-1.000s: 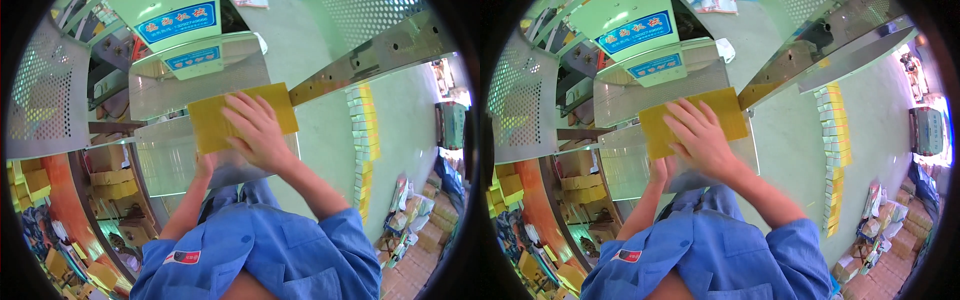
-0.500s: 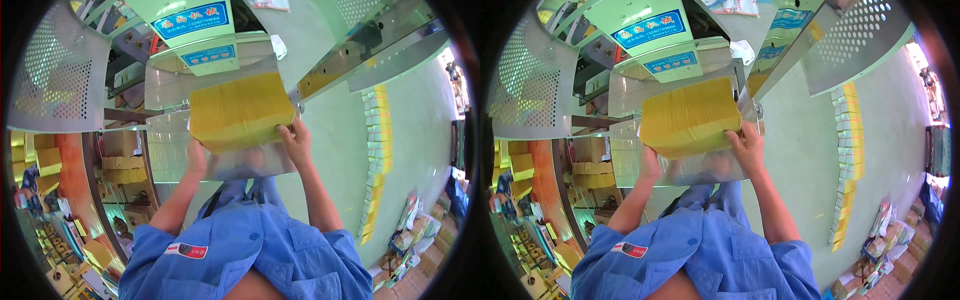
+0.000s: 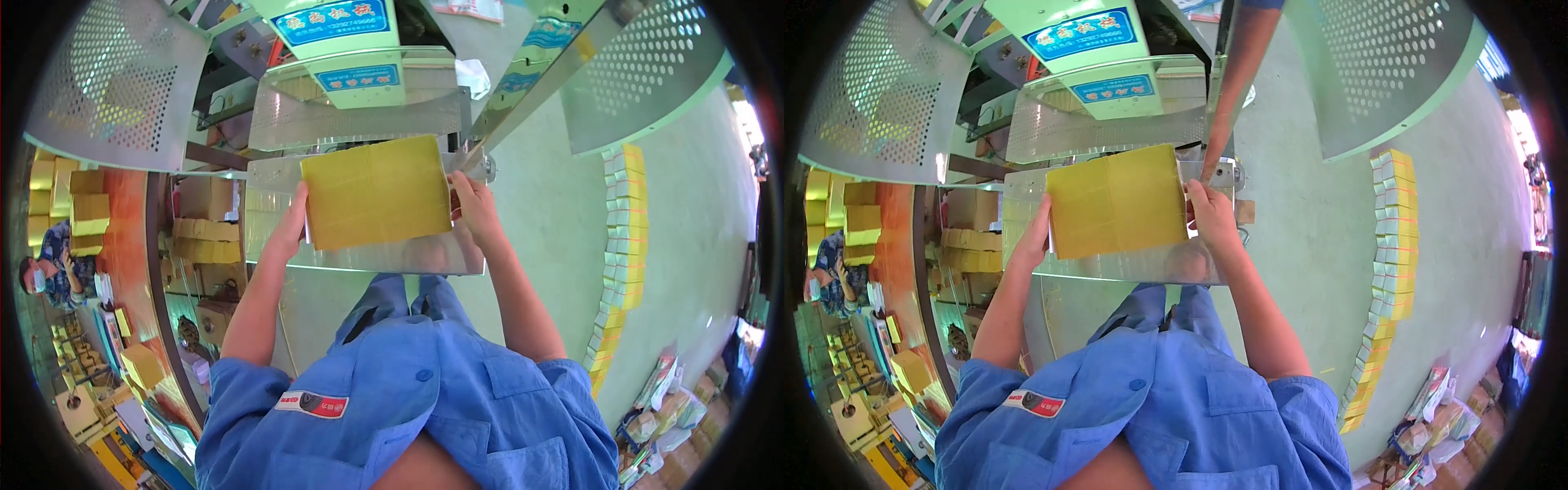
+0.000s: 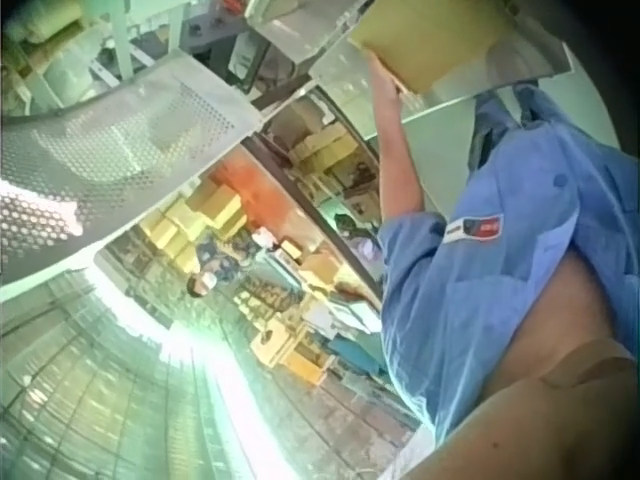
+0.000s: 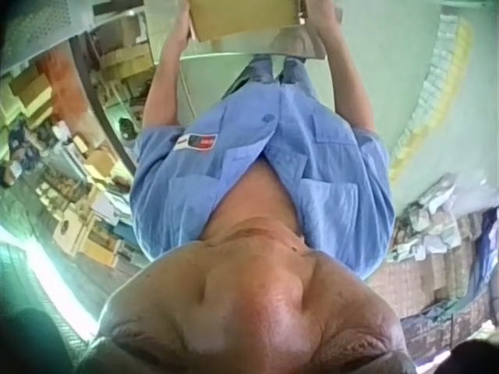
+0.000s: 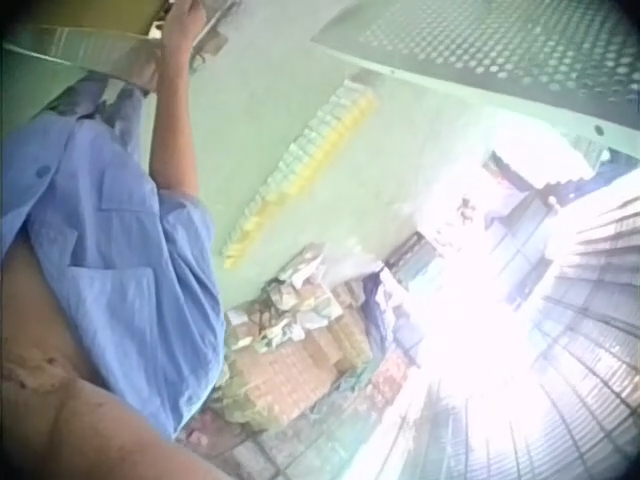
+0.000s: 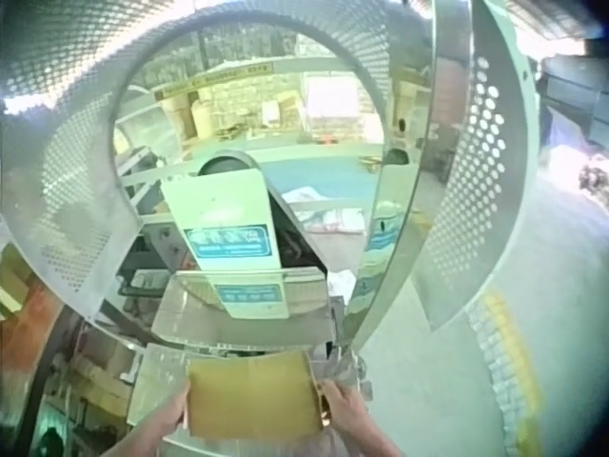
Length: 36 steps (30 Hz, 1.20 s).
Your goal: The recorder is shown bundling and weighing stacks of yellow paper in a mill environment.
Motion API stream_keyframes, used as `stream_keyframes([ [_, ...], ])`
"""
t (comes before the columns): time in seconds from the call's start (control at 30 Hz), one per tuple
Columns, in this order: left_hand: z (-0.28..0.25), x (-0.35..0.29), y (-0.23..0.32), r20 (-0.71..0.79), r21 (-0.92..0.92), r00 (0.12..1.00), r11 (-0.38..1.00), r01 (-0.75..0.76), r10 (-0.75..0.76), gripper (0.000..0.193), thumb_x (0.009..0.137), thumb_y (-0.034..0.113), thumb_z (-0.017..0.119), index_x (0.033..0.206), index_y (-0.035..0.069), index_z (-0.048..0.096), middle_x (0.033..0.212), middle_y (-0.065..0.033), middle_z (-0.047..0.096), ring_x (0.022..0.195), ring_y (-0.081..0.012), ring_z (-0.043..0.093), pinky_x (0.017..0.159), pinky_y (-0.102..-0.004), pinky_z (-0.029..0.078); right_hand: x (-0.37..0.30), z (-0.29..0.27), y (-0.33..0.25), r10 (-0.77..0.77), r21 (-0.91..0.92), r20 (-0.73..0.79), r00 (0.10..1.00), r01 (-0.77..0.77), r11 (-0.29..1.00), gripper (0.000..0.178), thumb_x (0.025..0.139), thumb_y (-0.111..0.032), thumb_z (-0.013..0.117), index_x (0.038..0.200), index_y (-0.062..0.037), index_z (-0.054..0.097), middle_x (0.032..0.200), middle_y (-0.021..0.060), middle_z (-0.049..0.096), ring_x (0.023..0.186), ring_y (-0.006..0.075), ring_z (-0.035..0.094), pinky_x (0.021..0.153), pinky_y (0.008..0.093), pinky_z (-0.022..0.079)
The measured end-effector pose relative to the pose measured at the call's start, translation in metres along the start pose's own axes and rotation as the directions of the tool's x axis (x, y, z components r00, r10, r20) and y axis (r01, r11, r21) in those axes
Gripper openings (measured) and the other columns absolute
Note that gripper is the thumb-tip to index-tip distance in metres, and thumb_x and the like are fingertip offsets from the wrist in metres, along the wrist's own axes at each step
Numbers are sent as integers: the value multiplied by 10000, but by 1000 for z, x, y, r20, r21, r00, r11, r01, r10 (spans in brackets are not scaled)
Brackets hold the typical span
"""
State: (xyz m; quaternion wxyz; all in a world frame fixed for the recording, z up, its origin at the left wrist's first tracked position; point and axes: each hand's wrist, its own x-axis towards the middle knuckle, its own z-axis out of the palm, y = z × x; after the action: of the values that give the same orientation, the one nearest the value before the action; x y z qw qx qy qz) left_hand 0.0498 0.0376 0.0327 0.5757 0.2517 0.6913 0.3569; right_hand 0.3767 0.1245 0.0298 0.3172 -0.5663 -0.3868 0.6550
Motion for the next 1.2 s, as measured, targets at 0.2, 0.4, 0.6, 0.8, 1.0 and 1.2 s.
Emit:
stream_keyframes([
  [0.2, -2, 9, -13, 91, -54, 995, 998, 43, -38, 779, 966, 660, 304, 1380, 24, 479, 1312, -124, 567, 1209, -215, 527, 995, -381, 424, -4, -1, 14, -176, -139, -83, 981, 163, 977, 356, 951, -313, 571, 1078, -1, 688, 828, 29, 647, 665, 74, 549, 546, 257, 453],
  [0.4, -2, 1, -23, 72, 219, 977, 952, -212, 201, 744, 1001, 607, 275, 1346, -10, 507, 1277, -128, 583, 1162, -221, 550, 1008, -336, 412, 2, 11, 20, -221, -94, -154, 963, 208, 974, 314, 952, -266, 586, 1034, 20, 684, 860, 29, 652, 780, 79, 554, 711, 241, 448],
  [0.6, 5, 17, -49, -57, 203, 921, 907, -368, 386, 693, 1031, 520, 244, 1211, -56, 583, 1156, -215, 630, 1109, -294, 574, 987, -388, 403, -2, 21, 28, -172, -1, -195, 966, 175, 985, 275, 959, -249, 585, 1007, 8, 670, 898, 22, 648, 853, 95, 562, 784, 243, 441],
  [0.8, -6, 32, -51, 46, 238, 864, 835, -496, 501, 570, 1042, 479, 288, 1378, 52, 461, 1268, -101, 562, 1164, -202, 538, 990, -328, 422, 0, 30, 38, -166, 252, -153, 974, 201, 947, 372, 1000, -305, 499, 1224, -17, 570, 1168, 58, 600, 1019, 129, 556, 869, 274, 447],
  [1.0, 36, 13, -35, -48, -549, 916, 756, -357, 397, 533, 1036, 370, 378, 1458, 49, 318, 1378, -79, 461, 1263, -195, 449, 1068, -349, 350, -12, 46, 22, -171, 475, -87, 981, 192, 859, 451, 1013, -281, 442, 1368, -4, 468, 1307, 96, 551, 1194, 188, 522, 1002, 319, 418],
  [1.2, 45, 40, -7, 38, -620, 840, 672, -406, 542, 575, 1024, 403, 399, 1472, 53, 310, 1435, -77, 411, 1332, -189, 381, 1110, -351, 300, 3, 65, 7, -224, 523, -86, 971, 235, 819, 481, 1012, -250, 412, 1416, 11, 409, 1365, 109, 508, 1255, 208, 481, 1055, 329, 374],
])
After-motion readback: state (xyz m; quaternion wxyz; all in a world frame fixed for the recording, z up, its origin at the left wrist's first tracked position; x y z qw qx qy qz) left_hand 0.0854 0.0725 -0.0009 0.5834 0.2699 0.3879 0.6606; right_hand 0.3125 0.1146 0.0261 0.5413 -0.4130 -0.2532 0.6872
